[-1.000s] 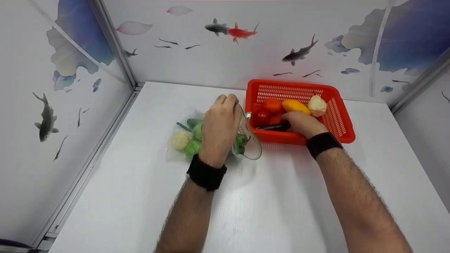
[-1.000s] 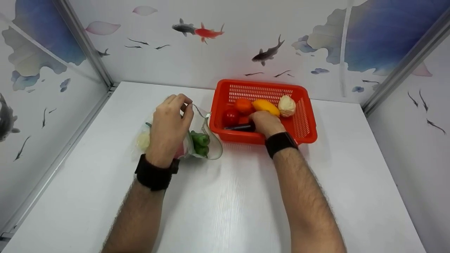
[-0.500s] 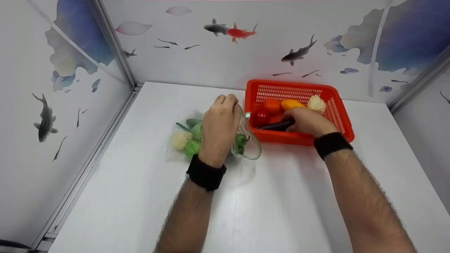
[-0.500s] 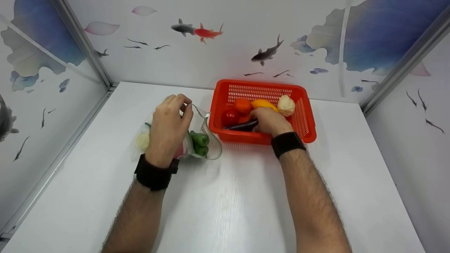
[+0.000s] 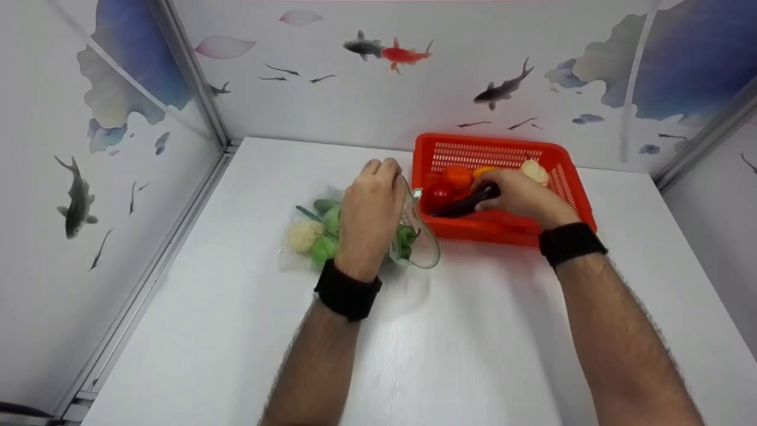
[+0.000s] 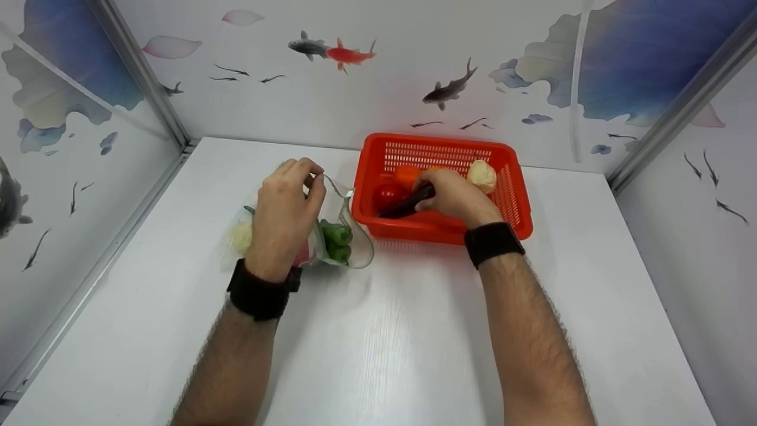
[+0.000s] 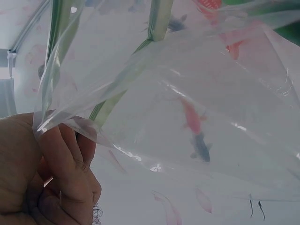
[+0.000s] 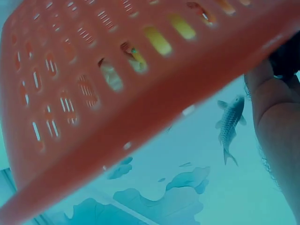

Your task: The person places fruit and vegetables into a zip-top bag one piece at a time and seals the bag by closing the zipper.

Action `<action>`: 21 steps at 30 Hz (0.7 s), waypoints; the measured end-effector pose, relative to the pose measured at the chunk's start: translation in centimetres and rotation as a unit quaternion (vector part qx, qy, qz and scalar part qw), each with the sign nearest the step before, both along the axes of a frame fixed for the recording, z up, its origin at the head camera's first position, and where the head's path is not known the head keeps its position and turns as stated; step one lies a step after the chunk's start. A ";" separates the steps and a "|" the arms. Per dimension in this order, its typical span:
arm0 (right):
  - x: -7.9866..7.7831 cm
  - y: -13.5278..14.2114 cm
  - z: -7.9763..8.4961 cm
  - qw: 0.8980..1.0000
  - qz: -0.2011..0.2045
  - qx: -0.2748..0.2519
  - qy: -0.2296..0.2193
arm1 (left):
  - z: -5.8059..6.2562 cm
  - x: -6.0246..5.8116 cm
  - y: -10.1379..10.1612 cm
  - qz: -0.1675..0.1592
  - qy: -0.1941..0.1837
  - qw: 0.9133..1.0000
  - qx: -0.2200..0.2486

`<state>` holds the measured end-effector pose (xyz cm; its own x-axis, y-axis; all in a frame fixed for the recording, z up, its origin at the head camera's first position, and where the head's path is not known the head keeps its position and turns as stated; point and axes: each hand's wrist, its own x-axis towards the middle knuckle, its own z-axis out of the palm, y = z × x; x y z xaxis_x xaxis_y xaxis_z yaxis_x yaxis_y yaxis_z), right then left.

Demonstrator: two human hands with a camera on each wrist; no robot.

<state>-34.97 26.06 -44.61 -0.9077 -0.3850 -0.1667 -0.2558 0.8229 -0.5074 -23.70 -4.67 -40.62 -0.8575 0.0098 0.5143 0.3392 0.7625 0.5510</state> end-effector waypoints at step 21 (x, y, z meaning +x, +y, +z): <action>3.6 1.3 6.1 0.997 -0.027 -0.040 0.059 | -0.1 0.0 0.0 -0.001 0.024 1.000 0.001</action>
